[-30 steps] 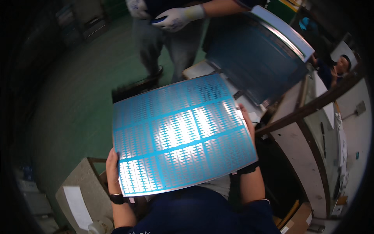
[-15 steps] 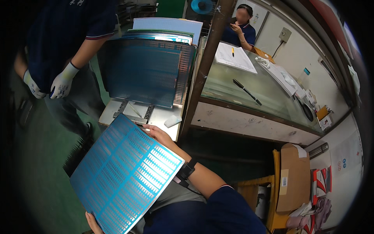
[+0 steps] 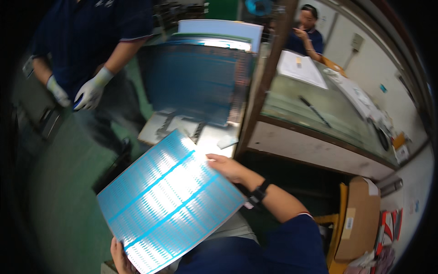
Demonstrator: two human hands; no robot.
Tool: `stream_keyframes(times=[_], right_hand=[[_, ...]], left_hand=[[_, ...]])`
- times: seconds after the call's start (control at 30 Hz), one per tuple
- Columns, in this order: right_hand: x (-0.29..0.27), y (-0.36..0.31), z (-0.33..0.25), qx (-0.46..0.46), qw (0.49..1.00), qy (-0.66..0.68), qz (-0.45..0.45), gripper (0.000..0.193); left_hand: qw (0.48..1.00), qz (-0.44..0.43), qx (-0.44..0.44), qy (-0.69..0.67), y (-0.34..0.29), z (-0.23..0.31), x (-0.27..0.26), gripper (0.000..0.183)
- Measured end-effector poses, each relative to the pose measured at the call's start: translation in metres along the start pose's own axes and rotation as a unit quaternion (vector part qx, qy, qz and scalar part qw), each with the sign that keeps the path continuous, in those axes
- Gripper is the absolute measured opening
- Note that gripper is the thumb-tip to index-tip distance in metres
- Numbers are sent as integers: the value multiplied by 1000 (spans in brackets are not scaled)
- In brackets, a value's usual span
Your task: Inspecting blue perforated industrial sheets and placing them into a sorting rack.
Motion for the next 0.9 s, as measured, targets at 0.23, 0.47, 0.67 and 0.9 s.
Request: stream_keyframes(times=[0.23, 0.47, 0.67, 0.9], right_hand=[[-41, -9, -2, -16, 998, -34, 43, 42], [-26, -20, -22, 19, 993, -113, -5, 54], [-11, -5, -48, -137, 986, -66, 70, 35], [3, 3, -44, -286, 948, 63, 126, 48]], left_hand=[[994, -62, -45, -75, 15, -17, 8, 30], [998, -46, -11, -41, 23, -9, 0, 19], [990, 51, 123, 50, 21, 4, -5, 14], [947, 106, 211, 216, 16, 9, 6, 12]])
Point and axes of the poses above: each hand's wrist, its own y-axis towards the middle knuckle, its own x-axis out of the palm, z = x × y, the point moved 2 cm from there along y, towards the middle knuckle, and after that the axes turned 15 degrees about z, right-handed, at the moved point
